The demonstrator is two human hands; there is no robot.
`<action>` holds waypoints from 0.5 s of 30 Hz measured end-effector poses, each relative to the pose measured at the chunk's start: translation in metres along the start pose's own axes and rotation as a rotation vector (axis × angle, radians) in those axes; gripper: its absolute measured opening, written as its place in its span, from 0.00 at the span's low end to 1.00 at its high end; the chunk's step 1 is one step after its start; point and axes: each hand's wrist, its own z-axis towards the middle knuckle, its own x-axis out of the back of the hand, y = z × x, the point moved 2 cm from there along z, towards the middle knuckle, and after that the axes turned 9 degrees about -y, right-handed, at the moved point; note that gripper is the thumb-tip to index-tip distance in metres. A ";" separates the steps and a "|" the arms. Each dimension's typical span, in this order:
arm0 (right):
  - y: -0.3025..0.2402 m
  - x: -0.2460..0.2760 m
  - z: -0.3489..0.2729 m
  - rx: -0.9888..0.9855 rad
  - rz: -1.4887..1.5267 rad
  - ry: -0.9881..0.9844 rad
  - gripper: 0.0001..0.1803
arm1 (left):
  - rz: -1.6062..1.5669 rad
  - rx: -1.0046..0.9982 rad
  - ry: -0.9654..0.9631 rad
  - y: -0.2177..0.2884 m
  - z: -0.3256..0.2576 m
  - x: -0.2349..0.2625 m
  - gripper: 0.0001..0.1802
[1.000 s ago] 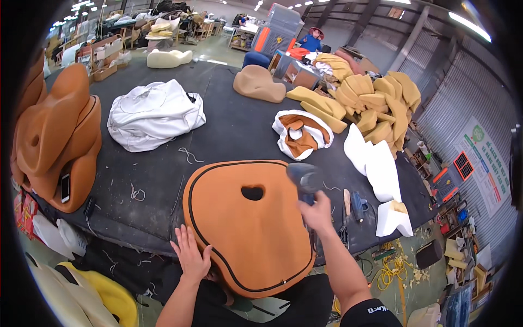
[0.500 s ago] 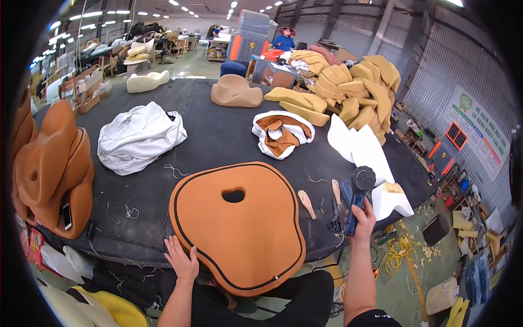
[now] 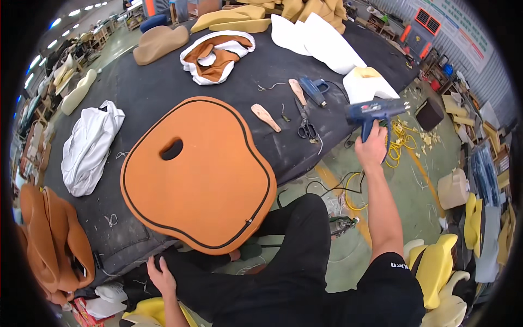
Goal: The person is using a heat gun and their hands to smooth out and fit a leather cover onto a seat cushion.
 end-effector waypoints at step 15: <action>-0.027 -0.235 -0.028 -0.738 0.285 -0.409 0.42 | 0.104 0.043 0.037 0.009 0.006 0.001 0.23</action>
